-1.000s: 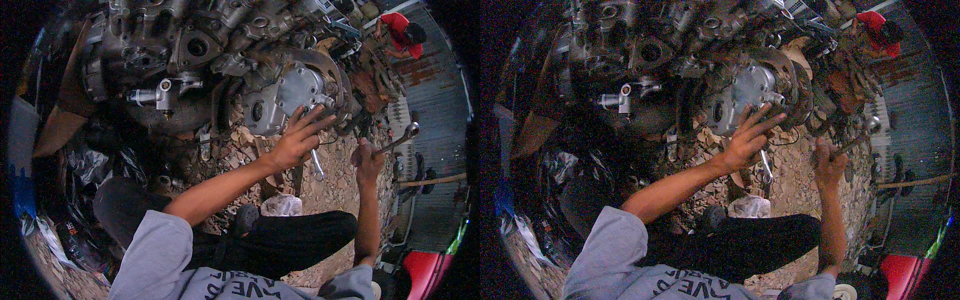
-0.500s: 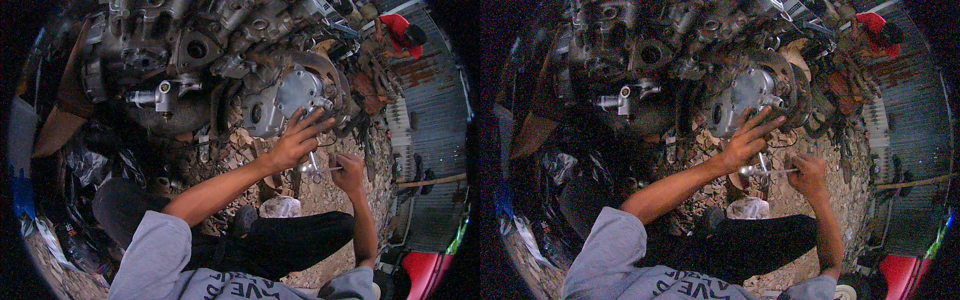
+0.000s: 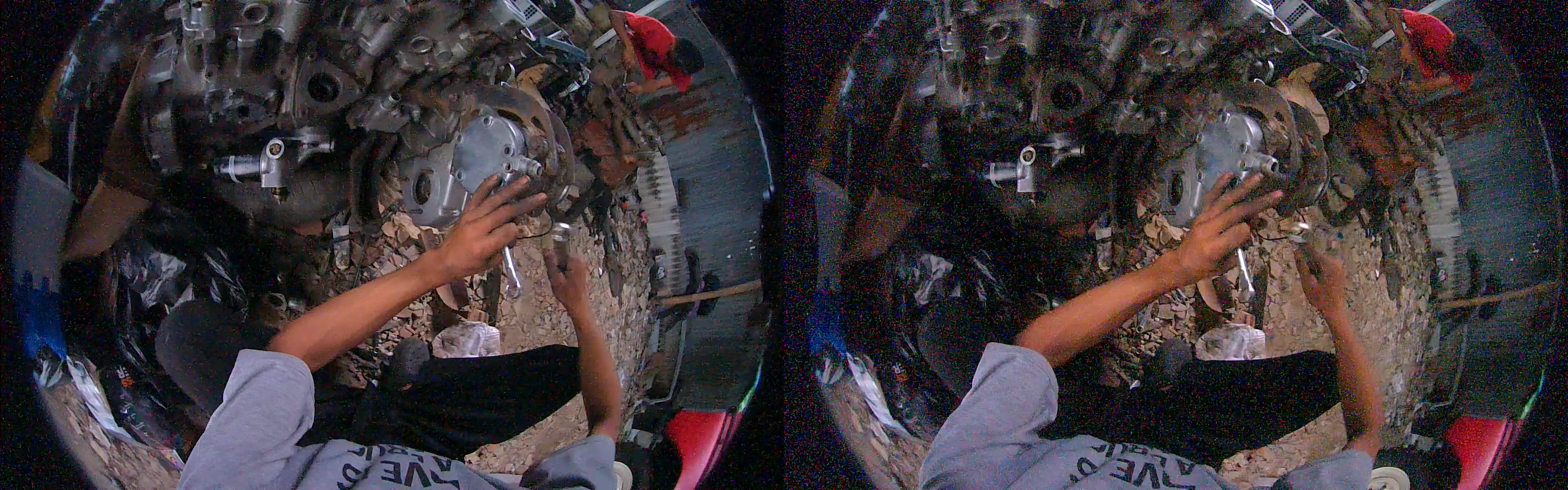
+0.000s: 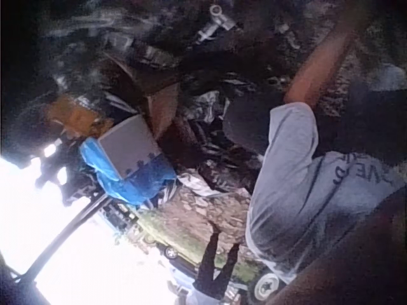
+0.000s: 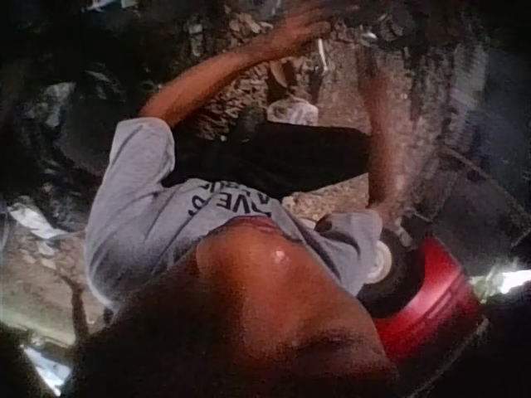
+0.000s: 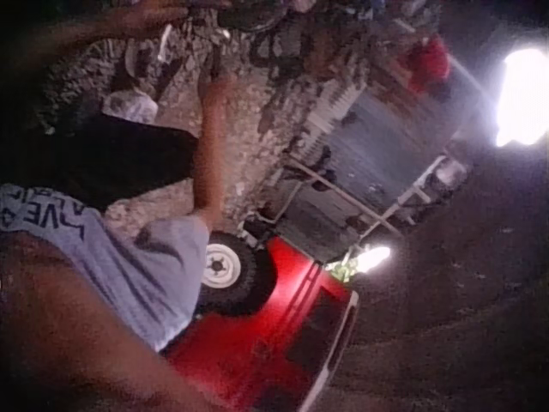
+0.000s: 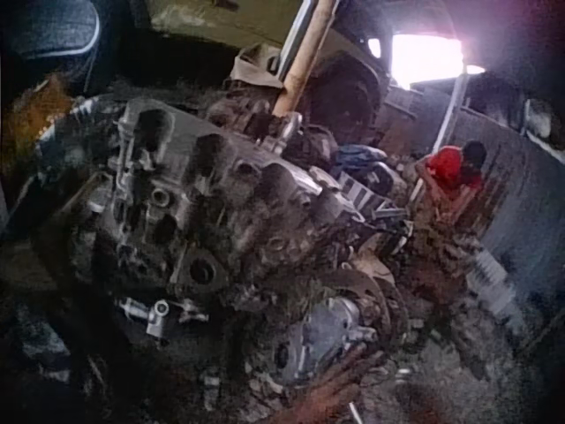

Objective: The person sits on the ground and assembles a car engine by attaching a water pump and a gasket to the engine block. They use a wrench to tighten bolts and secure the components in place.

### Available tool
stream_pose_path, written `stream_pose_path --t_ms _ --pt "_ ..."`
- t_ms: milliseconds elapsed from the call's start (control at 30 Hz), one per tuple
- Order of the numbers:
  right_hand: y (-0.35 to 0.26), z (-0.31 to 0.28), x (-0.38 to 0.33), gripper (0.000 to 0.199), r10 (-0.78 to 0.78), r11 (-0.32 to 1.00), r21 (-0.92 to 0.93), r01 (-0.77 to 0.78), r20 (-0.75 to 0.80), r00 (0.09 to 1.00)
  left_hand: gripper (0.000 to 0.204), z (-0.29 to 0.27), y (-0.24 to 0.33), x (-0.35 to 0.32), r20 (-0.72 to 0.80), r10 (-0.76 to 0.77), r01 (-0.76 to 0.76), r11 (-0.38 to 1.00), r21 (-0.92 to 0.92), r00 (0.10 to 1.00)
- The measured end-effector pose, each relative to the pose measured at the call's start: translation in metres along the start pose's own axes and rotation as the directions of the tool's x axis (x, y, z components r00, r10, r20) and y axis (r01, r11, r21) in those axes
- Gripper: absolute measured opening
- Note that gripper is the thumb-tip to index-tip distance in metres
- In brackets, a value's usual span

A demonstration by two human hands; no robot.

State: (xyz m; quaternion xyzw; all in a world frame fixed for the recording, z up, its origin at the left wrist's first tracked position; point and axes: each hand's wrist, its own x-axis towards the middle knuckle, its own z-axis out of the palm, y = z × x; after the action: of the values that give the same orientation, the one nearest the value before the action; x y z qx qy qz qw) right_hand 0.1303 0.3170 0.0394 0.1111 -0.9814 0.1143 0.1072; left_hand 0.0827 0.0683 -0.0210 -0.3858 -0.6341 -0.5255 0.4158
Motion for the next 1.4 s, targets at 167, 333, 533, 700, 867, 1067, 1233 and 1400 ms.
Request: stream_pose_path --t_ms 167,333,533,700,867,1067,1233,1400 --pt "0.073 0.045 -0.015 0.011 -0.096 0.995 0.005 0.105 0.443 0.891 0.018 -0.009 0.028 0.023 -0.012 -0.053 0.050 0.981 -0.190 0.999" --pt "0.082 0.115 -0.025 0.019 -0.024 0.883 -0.233 0.409 0.846 0.533 0.005 -0.023 0.025 0.034 -0.359 -0.534 0.403 0.833 -0.379 0.765" --pt "0.054 0.224 -0.033 0.018 -0.222 0.686 -0.080 0.723 0.923 0.313 0.016 -0.039 -0.011 0.001 -0.146 -0.800 0.773 0.600 -0.207 0.582" --pt "0.039 0.298 -0.035 0.017 -0.237 0.735 -0.102 0.671 0.888 0.395 0.022 -0.031 -0.007 -0.006 -0.050 -0.763 0.753 0.645 -0.132 0.645" --pt "0.019 0.317 -0.047 0.015 -0.322 0.727 -0.098 0.680 0.826 0.463 0.026 -0.043 0.010 0.007 -0.043 -0.748 0.746 0.663 -0.065 0.662" --pt "0.017 0.358 -0.069 0.021 -0.326 0.687 -0.005 0.726 0.891 0.316 0.021 -0.048 0.017 0.022 -0.014 -0.843 0.843 0.538 -0.007 0.538" --pt "0.017 0.371 -0.069 0.024 -0.351 0.714 0.064 0.698 0.894 0.277 0.023 -0.042 0.016 0.021 -0.033 -0.711 0.702 0.684 0.199 0.703" --pt "-0.001 0.371 -0.085 0.024 -0.520 0.583 0.034 0.812 0.783 0.341 0.033 -0.067 0.020 -0.007 -0.029 -0.868 0.832 0.465 0.303 0.496"
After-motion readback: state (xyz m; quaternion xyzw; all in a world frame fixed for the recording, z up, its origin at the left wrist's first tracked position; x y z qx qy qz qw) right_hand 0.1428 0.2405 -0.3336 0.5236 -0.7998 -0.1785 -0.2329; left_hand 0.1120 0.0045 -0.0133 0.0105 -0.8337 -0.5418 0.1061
